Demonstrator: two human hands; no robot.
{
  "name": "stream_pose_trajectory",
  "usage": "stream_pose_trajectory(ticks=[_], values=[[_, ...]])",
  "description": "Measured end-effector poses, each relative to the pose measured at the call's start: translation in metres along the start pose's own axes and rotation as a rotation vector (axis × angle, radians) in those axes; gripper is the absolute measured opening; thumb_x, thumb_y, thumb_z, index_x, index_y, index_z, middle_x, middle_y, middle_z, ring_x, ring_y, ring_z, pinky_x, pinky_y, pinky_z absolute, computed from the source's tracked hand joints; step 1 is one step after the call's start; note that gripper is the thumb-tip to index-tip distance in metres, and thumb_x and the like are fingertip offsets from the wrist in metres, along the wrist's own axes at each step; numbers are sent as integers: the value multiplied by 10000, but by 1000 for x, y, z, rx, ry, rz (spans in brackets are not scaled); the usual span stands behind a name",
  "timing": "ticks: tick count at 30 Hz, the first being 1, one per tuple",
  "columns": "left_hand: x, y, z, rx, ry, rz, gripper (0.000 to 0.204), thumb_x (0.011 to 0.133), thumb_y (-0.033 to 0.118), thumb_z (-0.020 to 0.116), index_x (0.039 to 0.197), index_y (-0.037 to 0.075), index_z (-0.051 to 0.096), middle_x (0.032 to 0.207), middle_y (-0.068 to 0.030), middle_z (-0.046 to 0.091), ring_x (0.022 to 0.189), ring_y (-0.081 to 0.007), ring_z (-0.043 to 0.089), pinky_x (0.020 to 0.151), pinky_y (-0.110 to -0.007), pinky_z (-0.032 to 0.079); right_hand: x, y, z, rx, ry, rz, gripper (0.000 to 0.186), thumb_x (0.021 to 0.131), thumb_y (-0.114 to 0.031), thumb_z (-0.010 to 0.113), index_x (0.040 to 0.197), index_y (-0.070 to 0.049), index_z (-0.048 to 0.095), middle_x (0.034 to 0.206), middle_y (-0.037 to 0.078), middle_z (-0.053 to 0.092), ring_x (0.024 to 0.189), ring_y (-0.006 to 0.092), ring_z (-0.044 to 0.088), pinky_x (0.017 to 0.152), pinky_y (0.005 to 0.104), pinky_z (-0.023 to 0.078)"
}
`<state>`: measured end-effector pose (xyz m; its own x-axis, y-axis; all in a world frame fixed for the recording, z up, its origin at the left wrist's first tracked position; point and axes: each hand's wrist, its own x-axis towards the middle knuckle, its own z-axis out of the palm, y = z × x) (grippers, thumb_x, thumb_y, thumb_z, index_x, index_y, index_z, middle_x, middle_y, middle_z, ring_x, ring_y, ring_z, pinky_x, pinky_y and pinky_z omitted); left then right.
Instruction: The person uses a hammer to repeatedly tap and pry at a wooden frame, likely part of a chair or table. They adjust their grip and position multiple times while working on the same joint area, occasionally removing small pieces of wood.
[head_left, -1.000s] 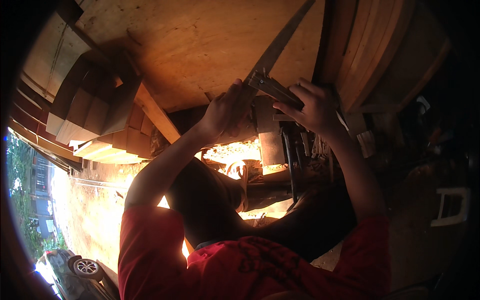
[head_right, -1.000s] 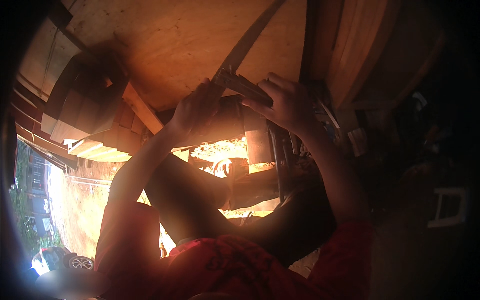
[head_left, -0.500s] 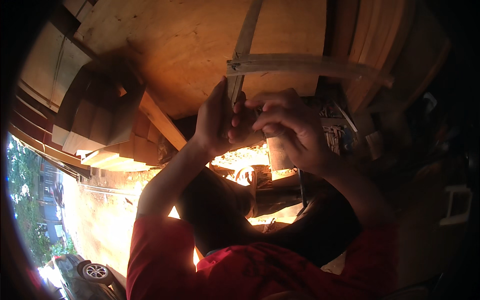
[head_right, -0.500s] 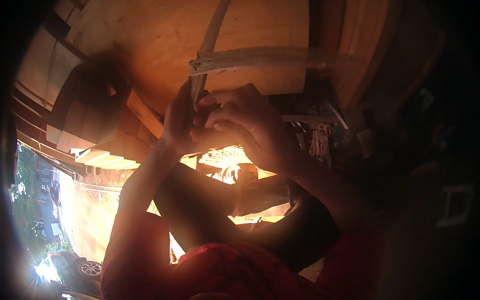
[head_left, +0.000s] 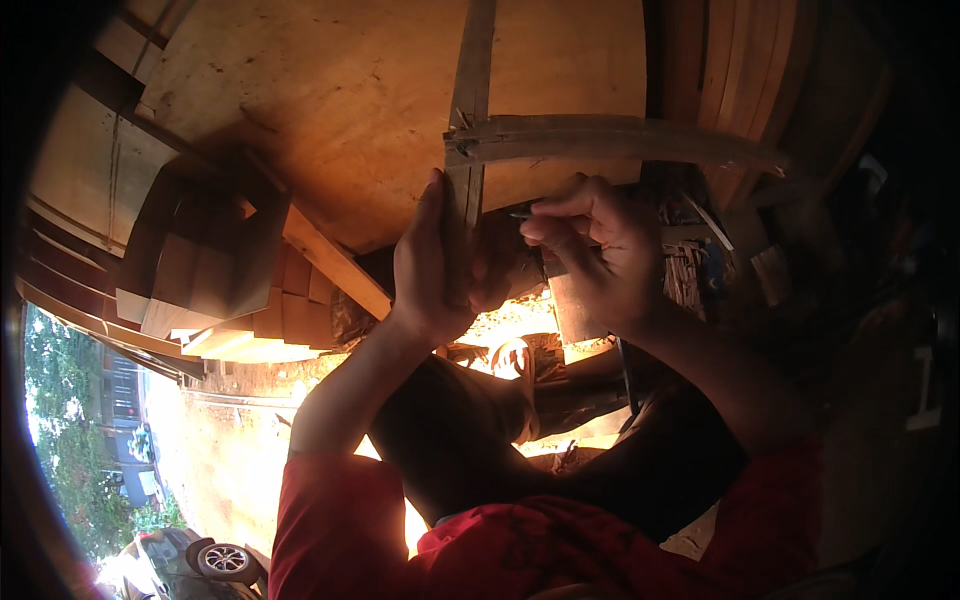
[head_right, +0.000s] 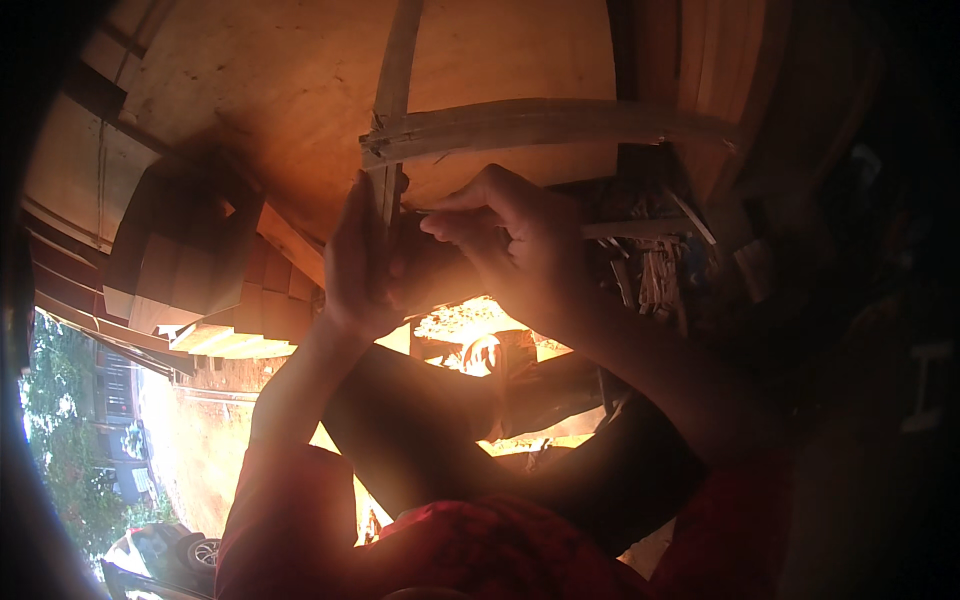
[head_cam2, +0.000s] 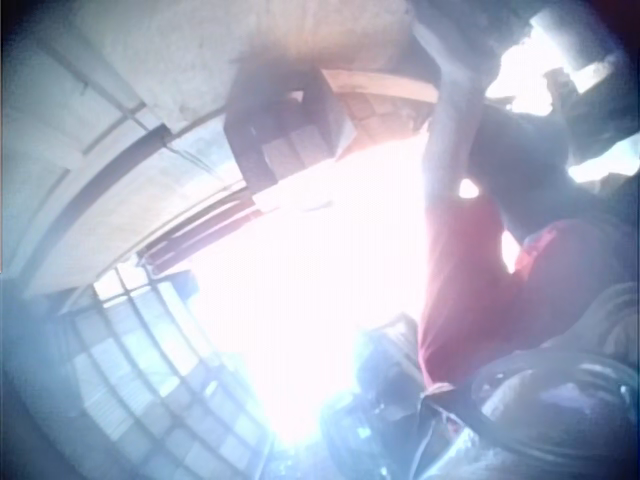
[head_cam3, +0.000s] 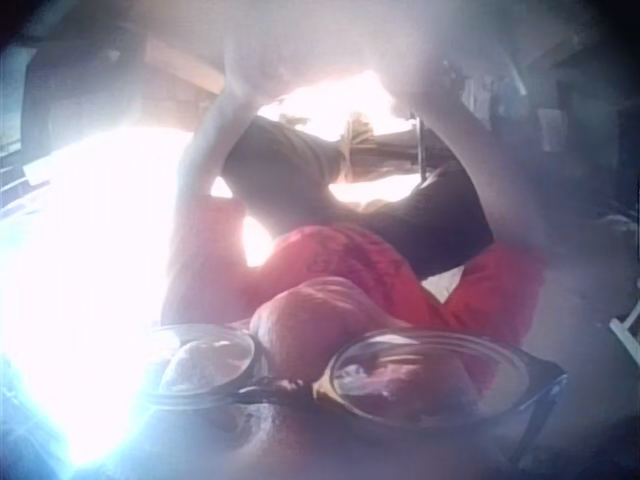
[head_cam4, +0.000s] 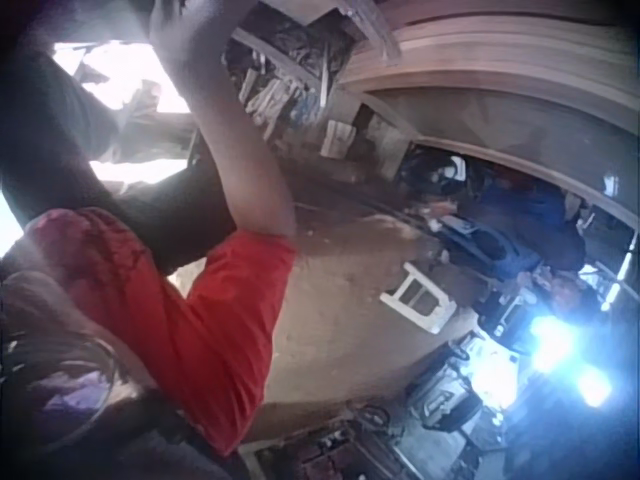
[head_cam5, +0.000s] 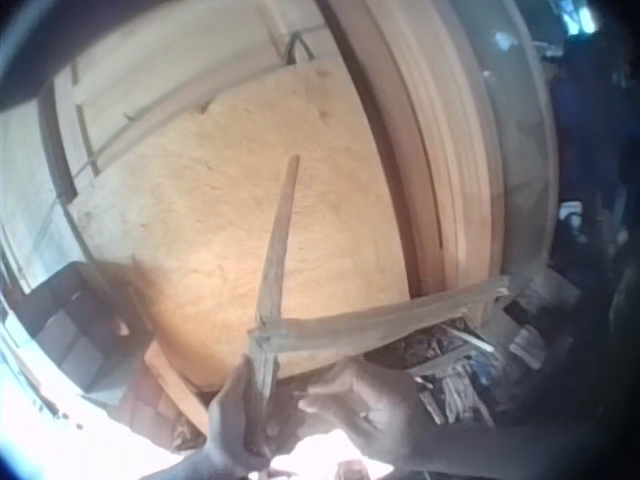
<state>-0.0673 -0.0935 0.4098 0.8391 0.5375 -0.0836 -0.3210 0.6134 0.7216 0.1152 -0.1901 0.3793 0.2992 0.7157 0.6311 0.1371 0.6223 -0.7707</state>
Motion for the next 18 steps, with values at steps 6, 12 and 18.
stream_pose_trajectory(ticks=[6, 12, 18], values=[[2, -7, -1, 251, 116, 159, 488, 1166, 508, 422, 1101, 49, 576, 835, -84, 603, 702, -192, 591, 643, -317, 510, 6, 1, 4, -252, -49, -111, 144, 915, -104, 846, 1020, -72, 753, 862, 74, 730, 762, 231, 724, 680, 358, 580], [4, -15, -7, 534, 212, 331, 476, 1178, 486, 394, 1158, 45, 573, 915, -100, 623, 780, -194, 618, 712, -322, 533, 11, 1, 2, -344, -50, -244, 127, 897, -63, 824, 989, -102, 745, 895, 56, 709, 859, 271, 680, 763, 408, 566], [7, -23, -11, 769, 269, 438, 469, 1191, 463, 367, 1214, 41, 570, 995, -117, 643, 857, -196, 645, 781, -327, 555, 9, 6, 4, -353, -37, -210, 139, 874, -28, 818, 965, -90, 734, 901, 76, 668, 848, 283, 672, 750, 411, 564]])
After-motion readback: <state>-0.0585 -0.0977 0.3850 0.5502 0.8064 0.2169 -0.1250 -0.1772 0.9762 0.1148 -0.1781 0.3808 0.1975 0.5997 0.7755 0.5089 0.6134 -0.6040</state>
